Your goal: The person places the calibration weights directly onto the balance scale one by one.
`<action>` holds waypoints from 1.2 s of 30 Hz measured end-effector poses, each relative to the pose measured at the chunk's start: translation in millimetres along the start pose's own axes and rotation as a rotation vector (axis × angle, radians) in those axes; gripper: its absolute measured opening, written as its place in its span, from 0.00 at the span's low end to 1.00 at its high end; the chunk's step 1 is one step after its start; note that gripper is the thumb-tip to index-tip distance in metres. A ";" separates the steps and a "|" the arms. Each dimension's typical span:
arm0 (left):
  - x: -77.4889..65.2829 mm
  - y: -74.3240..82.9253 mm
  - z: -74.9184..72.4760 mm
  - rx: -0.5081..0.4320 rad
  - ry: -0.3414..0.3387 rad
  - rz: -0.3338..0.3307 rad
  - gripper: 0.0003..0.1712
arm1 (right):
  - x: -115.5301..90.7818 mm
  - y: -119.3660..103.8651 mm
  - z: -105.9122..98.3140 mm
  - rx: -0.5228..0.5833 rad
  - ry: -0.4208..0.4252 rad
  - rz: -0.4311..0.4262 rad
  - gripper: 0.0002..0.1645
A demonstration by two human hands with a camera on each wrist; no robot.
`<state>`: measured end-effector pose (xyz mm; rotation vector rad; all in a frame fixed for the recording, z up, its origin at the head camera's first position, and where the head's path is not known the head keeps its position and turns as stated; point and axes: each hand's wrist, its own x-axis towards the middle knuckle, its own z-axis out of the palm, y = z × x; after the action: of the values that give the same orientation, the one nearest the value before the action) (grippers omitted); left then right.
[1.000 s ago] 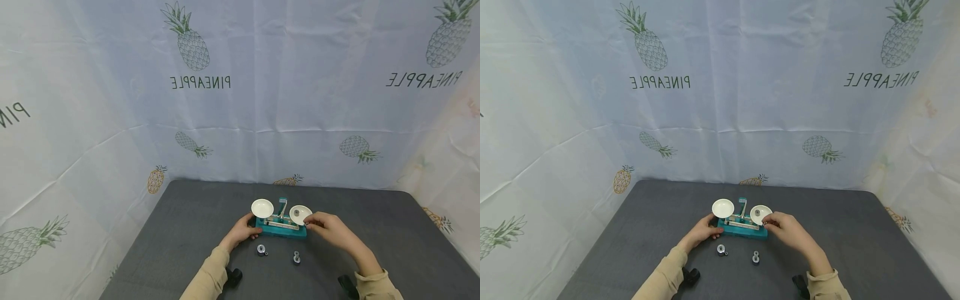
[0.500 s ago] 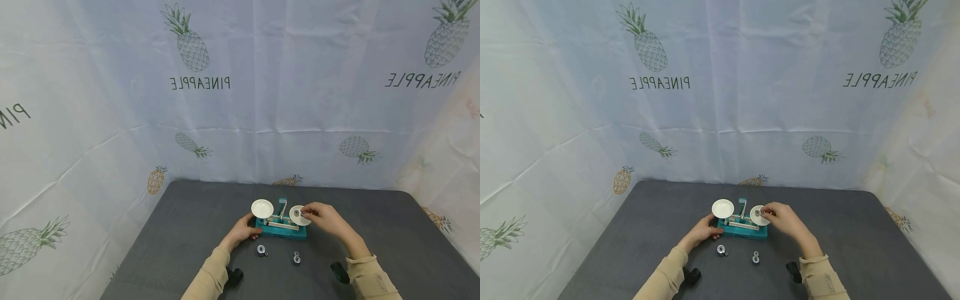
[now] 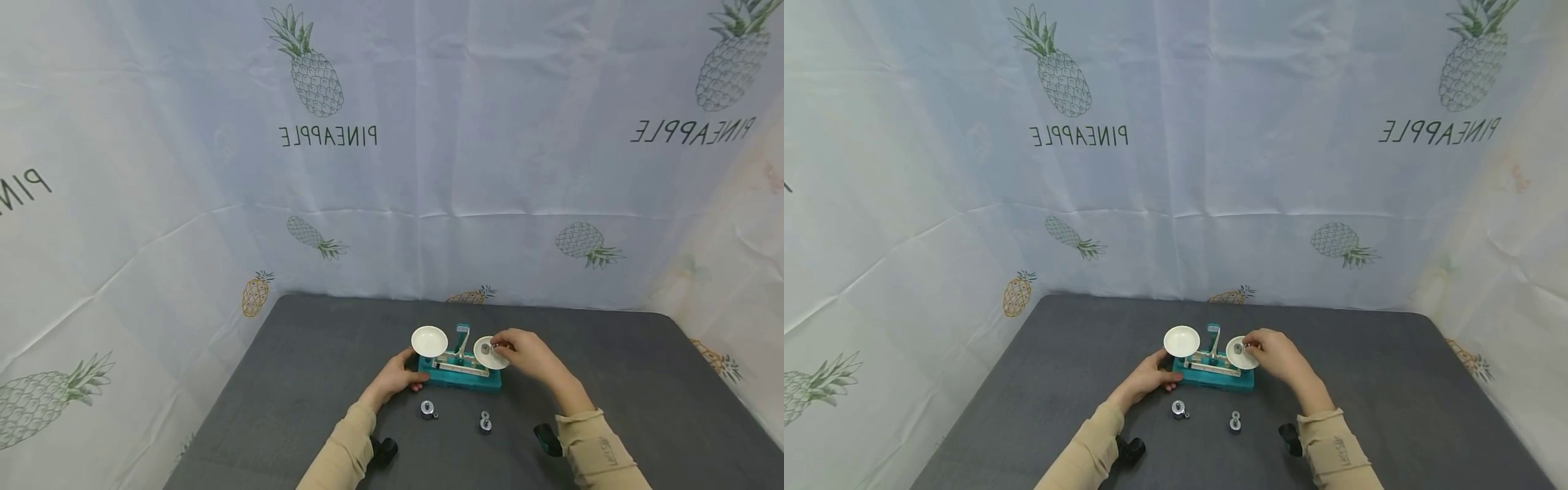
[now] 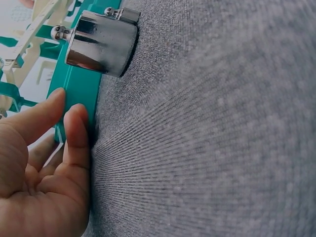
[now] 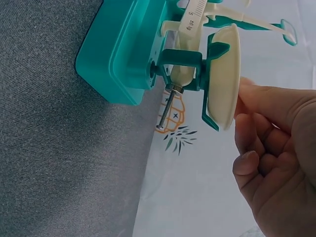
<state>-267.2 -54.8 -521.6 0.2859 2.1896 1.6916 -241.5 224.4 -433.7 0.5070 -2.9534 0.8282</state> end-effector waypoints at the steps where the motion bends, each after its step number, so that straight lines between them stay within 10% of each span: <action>1: 0.3 -0.1 0.3 0.000 0.001 0.002 0.41 | 0.7 0.2 0.2 -0.005 -0.002 0.001 0.10; 36: 3.5 -4.9 -0.3 0.013 0.001 0.004 0.41 | 3.0 -1.0 -2.3 -0.037 0.002 -0.026 0.11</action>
<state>-270.2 -55.0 -526.8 0.2922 2.2030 1.6808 -244.2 223.9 -430.8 0.5410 -2.9481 0.7698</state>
